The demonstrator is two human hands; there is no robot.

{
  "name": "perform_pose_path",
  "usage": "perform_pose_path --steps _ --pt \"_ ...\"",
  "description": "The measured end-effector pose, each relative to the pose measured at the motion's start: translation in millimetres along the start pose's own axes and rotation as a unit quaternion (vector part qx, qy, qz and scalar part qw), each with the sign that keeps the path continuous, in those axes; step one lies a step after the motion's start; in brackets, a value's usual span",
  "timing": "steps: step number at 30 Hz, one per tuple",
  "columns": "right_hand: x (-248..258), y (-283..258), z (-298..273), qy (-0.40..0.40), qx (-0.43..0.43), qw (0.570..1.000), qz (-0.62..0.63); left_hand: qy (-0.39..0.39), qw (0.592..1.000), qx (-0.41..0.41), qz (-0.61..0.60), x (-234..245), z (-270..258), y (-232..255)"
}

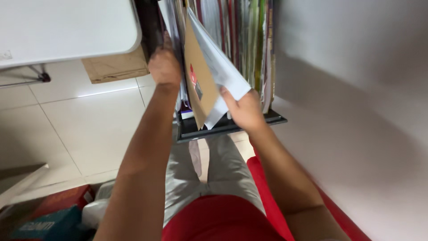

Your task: The person organizes stationery by picking up folders, notebooks, and plastic-wrapped items from a chair and placing them into a drawer. They handle each item individually, arranging them neatly inside the drawer.

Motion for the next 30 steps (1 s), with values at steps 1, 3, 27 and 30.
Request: perform_pose_path --steps 1,3,27,30 --pt "2 10 -2 0.001 0.001 1.000 -0.007 -0.011 1.000 0.001 0.003 3 3 -1" --pt "5 39 -8 0.008 0.001 1.000 0.010 -0.019 0.999 0.001 -0.046 13 -1 0" --pt "-54 136 -36 0.028 -0.224 0.916 0.332 -0.036 0.993 0.034 -0.105 9 -32 15" --pt "-19 144 -50 0.031 -0.379 0.861 0.337 -0.048 0.996 -0.020 -0.078 -2 -23 12"
Point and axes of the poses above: each hand's wrist, its own z-axis towards the middle knuckle, its own x-axis out of the back of the hand, y = z × x, the point moved 3 cm from there along z, towards the middle knuckle, and after that the axes turned 15 degrees about -z, right-handed, at the moved point
